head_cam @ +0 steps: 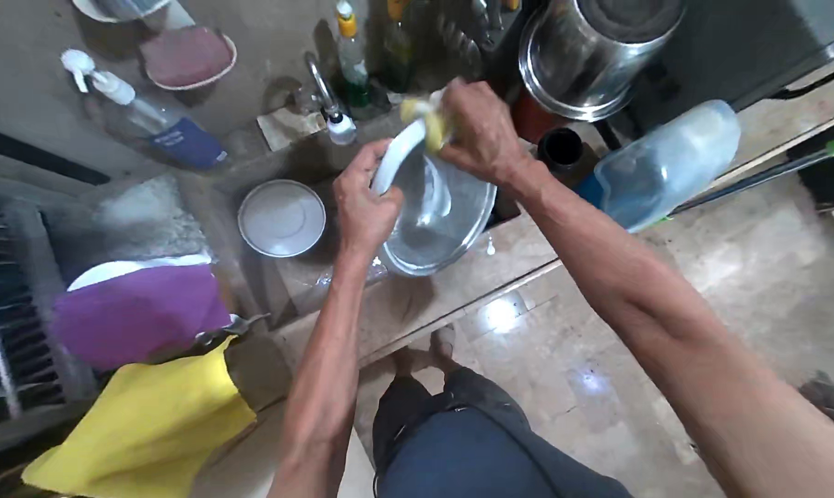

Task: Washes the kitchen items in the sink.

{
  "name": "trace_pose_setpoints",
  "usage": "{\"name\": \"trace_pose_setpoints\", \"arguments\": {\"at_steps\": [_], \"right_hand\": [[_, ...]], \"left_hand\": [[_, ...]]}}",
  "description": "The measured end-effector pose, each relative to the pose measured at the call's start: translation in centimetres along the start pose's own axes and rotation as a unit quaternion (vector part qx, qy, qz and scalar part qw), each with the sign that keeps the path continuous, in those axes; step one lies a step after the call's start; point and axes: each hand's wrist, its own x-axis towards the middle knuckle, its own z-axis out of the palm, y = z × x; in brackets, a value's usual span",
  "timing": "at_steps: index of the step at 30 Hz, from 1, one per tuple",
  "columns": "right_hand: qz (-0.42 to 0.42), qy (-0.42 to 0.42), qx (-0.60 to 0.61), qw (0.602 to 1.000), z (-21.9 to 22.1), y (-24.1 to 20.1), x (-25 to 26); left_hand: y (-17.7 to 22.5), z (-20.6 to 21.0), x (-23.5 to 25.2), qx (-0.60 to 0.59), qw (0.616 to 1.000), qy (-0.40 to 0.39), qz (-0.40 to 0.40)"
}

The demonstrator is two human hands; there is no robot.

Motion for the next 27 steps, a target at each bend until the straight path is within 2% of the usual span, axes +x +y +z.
{"name": "trace_pose_setpoints", "arguments": {"at_steps": [2,3,5,7,8,9,11,13,15,17,20,22,24,26,27], "right_hand": [[0.195,0.102,0.057,0.974,-0.2,1.1,-1.4],[0.298,0.154,0.107,0.936,0.8,1.0,-2.5],[0.458,0.21,0.256,0.825,4.3,-1.3,-4.9],[0.553,0.241,0.379,0.701,7.3,-4.4,-5.8],[0.567,0.248,0.4,0.676,7.6,-5.0,-5.5],[0.559,0.246,0.402,0.682,7.2,-4.9,-5.0],[0.501,0.244,0.368,0.744,4.9,-3.6,-3.8],[0.399,0.266,0.314,0.819,1.9,-1.7,-1.6],[0.294,0.279,0.271,0.873,-0.7,-0.4,0.6],[0.233,0.261,0.232,0.908,-3.3,0.3,2.8],[0.215,0.254,0.145,0.932,-4.7,0.5,4.5],[0.255,0.296,0.187,0.901,-3.0,-0.2,3.6],[0.354,0.343,0.298,0.817,1.4,-3.1,1.3],[0.467,0.314,0.411,0.718,5.4,-7.8,-1.1],[0.488,0.296,0.463,0.678,6.5,-9.4,-2.0]], "left_hand": [[2.8,-0.9,-0.5,-0.042,0.994,0.081,0.06],[4.2,-1.2,-0.7,-0.041,0.988,0.121,0.09],[6.0,-0.3,-1.0,0.001,0.968,0.203,0.148],[5.9,1.2,-1.2,0.03,0.947,0.257,0.191],[5.6,1.6,-1.3,0.032,0.94,0.269,0.206],[5.2,1.4,-1.4,0.024,0.938,0.267,0.219],[5.4,-0.3,-1.2,0.018,0.942,0.227,0.248],[7.1,-3.2,0.3,0.056,0.952,0.177,0.245],[9.2,-6.1,2.2,0.116,0.963,0.119,0.213],[10.3,-7.3,4.0,0.137,0.968,0.077,0.198],[9.1,-6.9,4.4,0.09,0.967,0.111,0.213],[8.2,-5.3,3.3,0.03,0.956,0.176,0.234],[8.1,-3.2,2.4,-0.04,0.942,0.25,0.22],[7.5,-1.4,2.4,-0.063,0.923,0.308,0.222],[6.7,-1.0,2.5,-0.075,0.916,0.327,0.221]]}}
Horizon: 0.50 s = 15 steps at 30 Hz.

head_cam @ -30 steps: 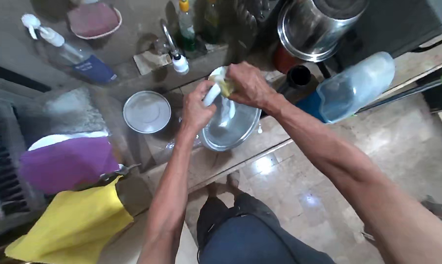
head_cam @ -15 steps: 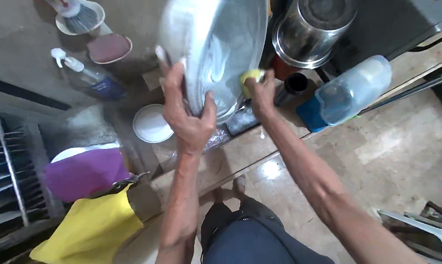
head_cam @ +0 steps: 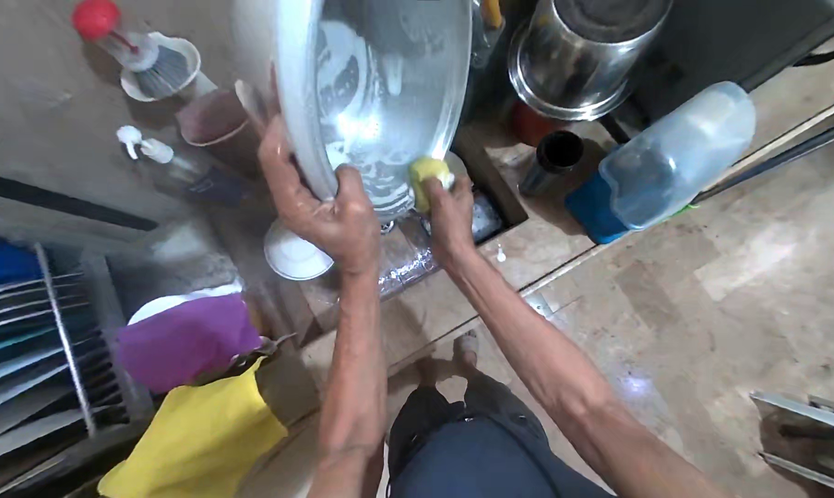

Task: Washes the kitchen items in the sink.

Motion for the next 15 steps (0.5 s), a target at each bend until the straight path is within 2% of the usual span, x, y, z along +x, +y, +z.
{"name": "trace_pose_setpoints", "arguments": {"at_steps": [1,3,5,7,10,12,15], "right_hand": [[0.024,-0.024,0.034,0.999,-0.5,0.7,-1.1],[0.015,-0.068,0.075,0.995,-2.6,1.5,-1.7],[-0.004,-0.064,0.101,0.993,-4.6,1.8,-0.4],[-0.021,-0.07,0.127,0.989,-5.6,1.7,1.7],[-0.025,-0.129,0.135,0.982,-6.0,-0.9,2.8],[-0.101,-0.227,0.04,0.968,-7.0,-3.5,2.5],[-0.218,-0.338,-0.23,0.886,-7.9,-6.4,2.1]], "left_hand": [[-0.8,-0.2,-0.3,-0.012,1.0,0.021,-0.014],[-2.2,-1.5,-0.3,-0.047,0.996,0.044,-0.064],[-3.1,-2.6,-0.4,-0.088,0.987,0.048,-0.123],[-3.7,-4.0,-1.2,-0.095,0.979,0.037,-0.177],[-5.4,-6.1,-3.0,-0.071,0.972,-0.013,-0.225],[-6.4,-7.6,-3.6,-0.034,0.969,-0.062,-0.237],[-6.8,-9.1,-2.8,0.038,0.969,-0.165,-0.181]]}}
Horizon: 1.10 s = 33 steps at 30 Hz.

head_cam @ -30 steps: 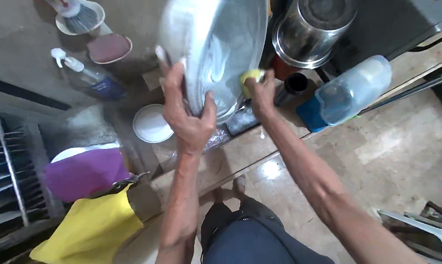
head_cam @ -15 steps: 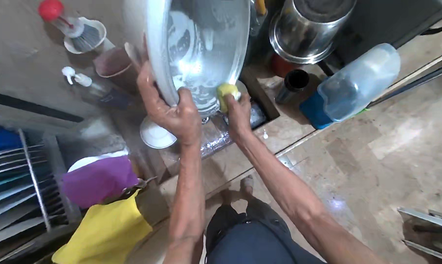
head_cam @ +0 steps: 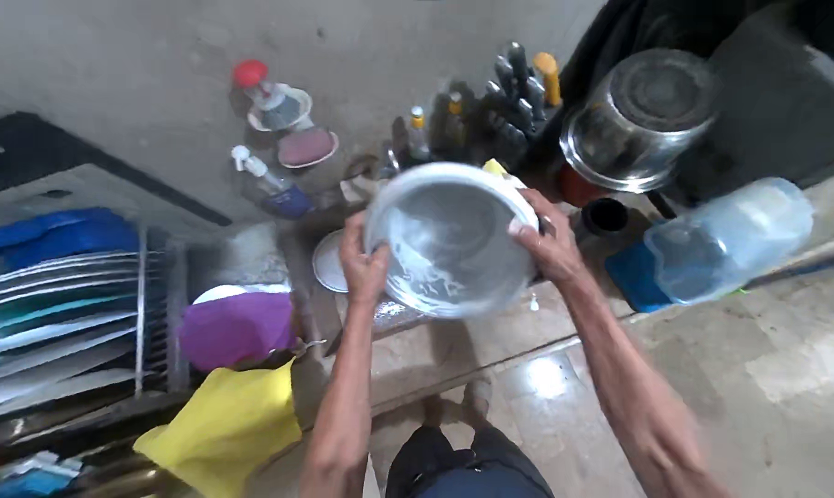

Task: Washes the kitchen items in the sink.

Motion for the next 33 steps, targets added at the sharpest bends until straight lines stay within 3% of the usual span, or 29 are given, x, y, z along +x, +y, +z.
{"name": "trace_pose_setpoints", "arguments": {"at_steps": [3,5,7,8,10,12,13,14,16,18,20,21,23,25,26,27,29,31,33], "right_hand": [[-0.091,-0.089,-0.136,0.982,0.5,-1.5,1.9],[-0.141,-0.079,-0.183,0.97,1.0,-1.9,2.3],[-0.154,-0.031,-0.175,0.972,1.5,-2.3,2.2],[-0.153,-0.009,-0.166,0.974,1.6,-2.4,1.9],[-0.128,0.039,-0.14,0.981,1.5,-2.4,0.6],[-0.094,0.091,-0.146,0.981,1.9,-2.1,-0.3],[-0.086,0.101,-0.167,0.977,2.3,-1.6,-0.8],[-0.084,0.101,-0.188,0.973,2.6,-1.0,-1.4],[-0.095,0.091,-0.226,0.965,2.9,-0.4,-2.2],[-0.127,0.089,-0.244,0.957,3.0,-0.7,-2.4],[-0.169,0.09,-0.271,0.943,3.3,-1.6,-1.7],[-0.18,0.087,-0.28,0.939,3.6,-2.0,-1.1],[-0.166,0.091,-0.254,0.948,4.3,-2.3,-0.2],[-0.129,0.114,-0.213,0.962,4.7,-2.2,-0.1],[-0.117,0.128,-0.198,0.965,4.9,-2.2,-0.3],[-0.105,0.145,-0.184,0.966,5.0,-2.3,-0.7],[-0.07,0.18,-0.154,0.969,5.2,-2.2,-1.9],[-0.055,0.188,-0.146,0.97,5.7,-1.6,-2.8],[-0.061,0.16,-0.174,0.97,6.3,-0.8,-4.0]], "left_hand": [[1.1,-0.2,2.1,0.06,0.984,-0.11,0.125],[2.9,0.3,3.8,0.104,0.958,-0.16,0.214],[3.6,0.2,4.6,0.134,0.953,-0.139,0.232],[3.1,0.1,4.0,0.139,0.965,-0.107,0.196],[0.1,0.5,0.1,0.134,0.99,-0.033,0.014],[-3.8,2.4,-3.8,0.024,0.98,0.064,-0.189],[-4.7,3.2,-4.9,-0.037,0.962,0.104,-0.248],[-5.0,3.5,-5.3,-0.061,0.949,0.124,-0.284],[-4.3,2.6,-3.8,-0.026,0.953,0.09,-0.289],[-2.2,1.3,-0.7,0.047,0.978,0.009,-0.204],[1.0,1.0,2.8,0.108,0.991,-0.069,-0.038],[2.1,1.5,4.8,0.139,0.981,-0.114,0.068],[4.8,3.1,7.5,0.219,0.924,-0.194,0.245],[5.4,3.6,8.3,0.258,0.898,-0.199,0.297],[4.3,3.0,7.6,0.251,0.916,-0.165,0.265],[2.5,2.0,6.0,0.237,0.946,-0.126,0.183],[-2.2,0.9,0.4,0.165,0.983,-0.038,-0.07],[-5.5,1.8,-3.5,0.044,0.964,0.057,-0.255],[-5.5,1.6,-4.2,0.023,0.948,0.083,-0.305]]}}
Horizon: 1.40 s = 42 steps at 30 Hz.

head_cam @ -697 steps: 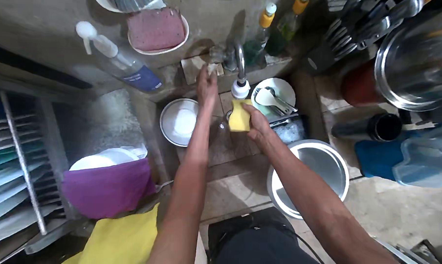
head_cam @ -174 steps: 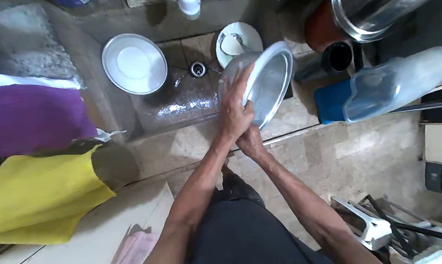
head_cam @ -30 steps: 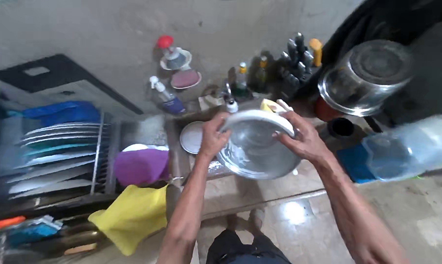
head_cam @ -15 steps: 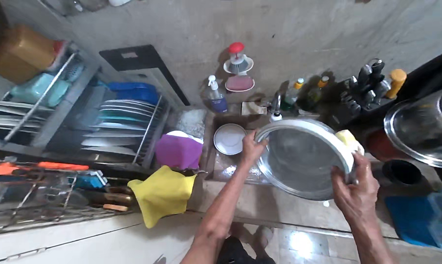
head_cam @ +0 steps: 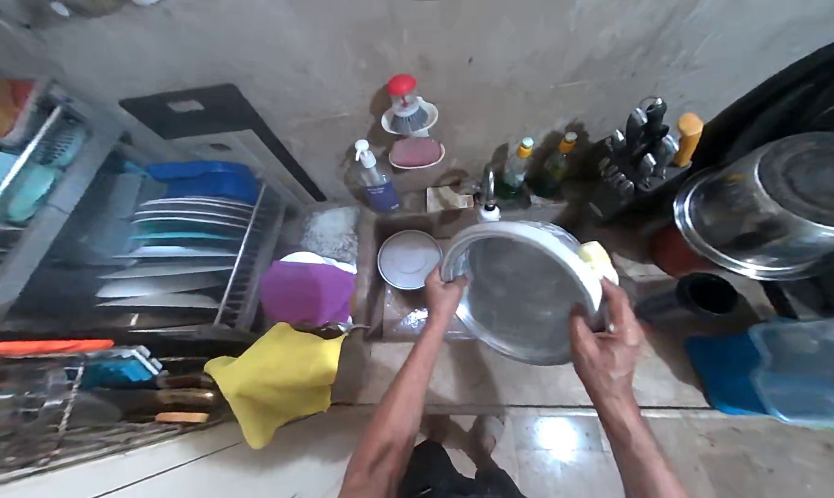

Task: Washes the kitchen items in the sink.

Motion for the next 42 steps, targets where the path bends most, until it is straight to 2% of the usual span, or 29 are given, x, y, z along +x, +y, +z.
{"name": "trace_pose_setpoints", "arguments": {"at_steps": [1,3,4,6,7,8,9,10,12,13,14,15,17,19,21,22,23,24,25,27,29,31,33,35,37,38,39,40,42], "right_hand": [[-0.013,-0.011,-0.016,1.0,0.1,0.2,-0.3],[-0.053,-0.023,-0.035,0.998,0.4,0.3,0.1],[-0.076,-0.034,-0.041,0.996,0.6,0.3,0.7],[-0.111,-0.04,-0.045,0.992,1.2,0.2,1.7],[-0.114,-0.031,-0.038,0.992,1.5,0.0,1.9],[-0.108,-0.017,-0.029,0.994,1.5,-0.3,2.1],[-0.098,0.001,-0.02,0.995,1.5,-0.7,2.1],[-0.081,0.02,-0.009,0.996,1.3,-1.1,1.7],[-0.027,0.051,0.013,0.998,0.5,-1.6,0.7],[-0.009,0.062,0.022,0.998,0.4,-1.8,0.4],[-0.003,0.07,0.024,0.997,0.5,-1.8,0.1],[-0.011,0.072,0.015,0.997,0.6,-1.8,-0.3],[-0.038,0.034,-0.009,0.999,0.4,-1.7,-0.7],[-0.079,-0.012,-0.039,0.996,0.4,-2.1,0.2],[-0.089,-0.056,-0.055,0.993,0.4,-3.0,1.6],[-0.074,-0.065,-0.049,0.994,0.5,-3.5,2.2],[-0.054,-0.06,-0.034,0.996,0.5,-4.1,2.7],[-0.03,-0.048,-0.015,0.998,0.5,-4.7,2.9],[-0.002,-0.034,0.005,0.999,0.5,-5.3,2.6],[0.049,-0.009,0.033,0.998,0.2,-6.0,1.8],[0.034,-0.032,0.036,0.998,0.1,-6.0,1.6],[-0.003,-0.136,0.027,0.99,-0.7,-6.4,2.9],[-0.019,-0.265,0.041,0.963,-1.6,-7.3,6.2],[0.013,-0.37,0.084,0.925,-1.2,-8.2,10.1],[0.103,-0.438,0.18,0.875,0.9,-7.5,12.7],[0.156,-0.439,0.244,0.851,2.1,-6.9,12.9],[0.209,-0.409,0.311,0.832,3.4,-6.3,12.4],[0.262,-0.357,0.37,0.817,4.7,-5.6,11.5],[0.335,-0.251,0.45,0.788,6.5,-4.5,8.5]], "left_hand": [[1.1,-0.6,0.3,0.024,0.999,-0.02,0.024],[5.1,-2.0,0.5,0.109,0.978,-0.087,0.157],[7.6,-1.9,0.6,0.162,0.945,-0.123,0.258],[12.1,0.1,1.3,0.252,0.831,-0.175,0.463],[13.3,1.0,1.6,0.274,0.783,-0.184,0.528],[13.7,1.3,2.0,0.27,0.771,-0.176,0.549],[13.0,0.9,2.2,0.252,0.798,-0.151,0.526],[11.2,0.0,2.3,0.234,0.849,-0.118,0.459],[5.5,-1.2,1.6,0.178,0.954,-0.05,0.236],[2.8,-1.2,1.0,0.129,0.982,-0.026,0.138],[1.0,-1.2,0.4,0.072,0.994,-0.013,0.077],[0.0,-1.1,-0.1,0.028,0.999,-0.002,0.044],[1.2,-1.4,0.0,0.01,0.999,-0.005,0.041],[5.3,-2.4,1.3,0.098,0.984,-0.07,0.129],[9.3,-2.5,2.8,0.201,0.929,-0.146,0.273],[10.5,-2.4,3.5,0.218,0.906,-0.153,0.328],[10.9,-2.6,4.0,0.215,0.9,-0.142,0.353],[10.5,-3.0,4.1,0.199,0.91,-0.123,0.342],[9.2,-3.7,3.6,0.184,0.933,-0.099,0.294],[5.6,-4.4,1.4,0.136,0.977,-0.066,0.149],[2.8,-4.3,-0.5,0.051,0.994,-0.042,0.086],[1.7,-4.3,-0.4,-0.011,0.996,-0.039,0.077],[2.4,-4.7,0.8,-0.046,0.99,-0.097,0.097],[4.0,-4.9,0.9,-0.071,0.975,-0.168,0.125],[8.4,-6.0,-3.8,-0.088,0.978,-0.174,0.076],[11.7,-7.6,-8.4,-0.076,0.985,-0.155,0.011],[13.1,-9.6,-12.9,-0.064,0.987,-0.142,-0.029],[12.4,-11.3,-16.7,-0.05,0.989,-0.132,-0.035],[11.5,-11.9,-19.6,-0.062,0.991,-0.109,-0.05]]}}
